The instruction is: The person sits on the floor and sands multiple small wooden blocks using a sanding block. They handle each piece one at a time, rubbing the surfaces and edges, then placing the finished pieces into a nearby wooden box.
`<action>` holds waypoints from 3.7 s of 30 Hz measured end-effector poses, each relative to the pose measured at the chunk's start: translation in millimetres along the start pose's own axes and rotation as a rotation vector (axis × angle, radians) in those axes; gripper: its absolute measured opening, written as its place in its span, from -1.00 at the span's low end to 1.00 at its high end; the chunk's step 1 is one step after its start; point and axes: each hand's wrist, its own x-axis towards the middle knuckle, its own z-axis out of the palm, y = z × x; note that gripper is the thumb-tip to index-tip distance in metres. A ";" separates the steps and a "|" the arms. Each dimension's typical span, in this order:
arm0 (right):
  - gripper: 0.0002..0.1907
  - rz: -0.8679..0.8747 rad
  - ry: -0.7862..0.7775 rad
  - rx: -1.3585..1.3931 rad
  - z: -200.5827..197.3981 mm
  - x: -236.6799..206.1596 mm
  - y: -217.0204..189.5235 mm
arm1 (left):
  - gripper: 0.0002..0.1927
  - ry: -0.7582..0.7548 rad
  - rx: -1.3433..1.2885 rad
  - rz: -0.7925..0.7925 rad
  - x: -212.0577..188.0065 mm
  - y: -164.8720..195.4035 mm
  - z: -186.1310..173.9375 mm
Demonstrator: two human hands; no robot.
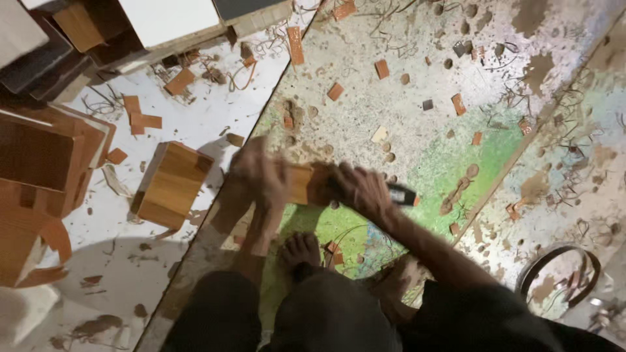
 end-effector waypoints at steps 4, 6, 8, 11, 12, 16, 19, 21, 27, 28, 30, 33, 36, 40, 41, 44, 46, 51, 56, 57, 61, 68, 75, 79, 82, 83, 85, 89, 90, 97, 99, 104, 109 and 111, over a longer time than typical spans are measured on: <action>-0.47 0.322 0.070 0.153 12.8 -52.0 -55.0 | -0.71 -0.024 -0.067 0.125 -16.7 4.5 1.3; -0.52 0.381 0.133 0.162 15.7 -63.0 -65.9 | -0.76 -0.061 0.048 0.381 -4.3 11.3 7.8; -0.53 0.438 0.132 0.173 15.2 -69.2 -72.6 | -0.78 -0.206 -0.028 0.382 14.1 21.5 14.4; -0.51 0.475 0.144 0.147 11.8 -66.7 -74.5 | -0.81 -0.241 -0.111 0.402 32.1 37.1 15.7; -0.50 0.501 0.122 0.140 11.5 -62.2 -73.0 | -0.82 -0.227 -0.131 0.407 34.6 39.7 14.7; -0.46 0.536 0.063 0.159 17.3 -27.0 -56.0 | -0.74 -0.348 -0.185 0.324 28.0 33.0 11.3; -0.59 0.491 0.135 0.090 20.6 13.0 -31.5 | -0.70 -0.327 -0.145 0.401 23.3 18.5 16.7; -0.62 0.435 0.061 0.128 14.0 31.3 -17.4 | -0.59 -0.377 -0.144 0.390 21.7 14.9 18.4; -0.62 -0.012 0.154 0.072 -27.7 81.0 24.0 | -0.68 -0.355 0.158 0.317 30.5 26.0 13.6; -0.60 0.013 0.118 0.051 -30.1 84.8 31.2 | -0.70 -0.280 0.107 0.333 31.8 25.4 13.9; -0.56 0.405 0.526 0.531 -26.3 77.2 36.5 | -0.71 -0.140 0.003 0.375 33.5 20.0 17.6; -0.50 0.538 0.828 0.485 -2.3 13.3 15.3 | -0.55 -0.253 -0.287 0.172 29.4 9.8 24.0; -0.45 0.611 0.278 0.368 34.6 -64.6 -45.8 | -0.54 -0.278 -0.148 0.371 24.9 21.5 14.1; -0.21 0.582 0.072 0.491 71.6 -113.4 -106.9 | -0.58 -0.418 0.161 0.383 25.6 50.9 -10.8; -0.29 0.624 0.057 0.553 75.8 -120.1 -112.7 | -0.58 -0.427 0.189 0.438 26.8 56.0 -12.1; -0.14 0.660 0.012 0.603 71.1 -130.5 -105.6 | -0.59 -0.575 0.297 0.678 39.0 61.3 3.7; -0.42 0.701 0.078 0.549 62.8 -127.4 -80.3 | -0.60 -0.761 0.378 0.788 25.4 69.6 43.1; -0.60 0.635 0.447 0.632 2.3 -81.5 22.2 | -0.62 -1.046 0.397 0.868 22.9 60.7 21.2; -0.67 0.643 0.770 1.247 -60.6 -63.9 86.9 | -0.63 -0.751 0.294 1.087 -54.3 66.8 -48.4; -0.68 0.638 0.763 1.269 -66.1 -64.5 84.6 | -0.63 -0.657 0.341 1.119 -61.7 63.3 -49.1; -0.68 0.661 0.671 1.145 -53.3 -65.8 47.4 | -0.45 -0.583 0.491 0.963 -57.4 44.0 -32.6; -0.73 0.880 0.288 0.944 8.4 -31.3 19.7 | -0.06 -0.650 0.274 0.634 -24.1 57.1 -31.4; -0.81 0.575 0.686 0.938 9.3 26.3 29.2 | -0.30 -0.600 0.111 0.608 -18.4 36.5 -0.2; -0.78 0.599 0.702 0.859 13.2 36.1 28.2 | -0.63 -0.392 0.265 0.634 -27.9 28.4 12.8; -0.72 0.727 0.514 0.869 23.2 17.4 7.5 | -0.42 -0.399 0.180 0.594 -28.7 34.4 17.0; -0.69 0.762 0.440 0.850 27.7 7.5 -2.4 | -0.36 -0.399 0.133 0.586 -27.4 37.1 17.3; -0.67 0.653 0.634 0.950 39.7 -22.7 -31.0 | -0.24 -0.398 0.042 0.576 -25.5 42.0 16.2; -0.75 0.695 0.554 0.955 65.3 -66.4 -63.1 | -0.17 -0.459 0.120 0.584 -30.9 45.9 9.9; -0.76 0.709 0.544 0.943 67.2 -71.1 -58.0 | -0.19 -0.442 0.164 0.650 -32.1 45.5 8.0; -0.90 0.465 0.998 1.289 -6.9 -144.9 50.4 | -0.73 -0.116 -0.122 0.311 18.0 58.0 22.0; -0.84 0.449 1.214 1.895 -34.7 -151.6 71.5 | -0.64 -0.001 0.036 0.669 45.3 69.7 32.3; -0.73 0.583 0.916 0.876 -60.2 -128.7 43.8 | -0.67 -0.335 -0.059 0.642 52.0 82.0 36.7; -0.12 0.829 -0.068 0.342 -27.3 -82.1 -60.6 | -0.74 -0.240 0.008 0.417 20.6 63.2 28.7; -0.30 0.757 0.066 0.227 -12.5 -74.8 -83.1 | -0.75 -0.226 -0.060 0.451 18.2 56.9 27.6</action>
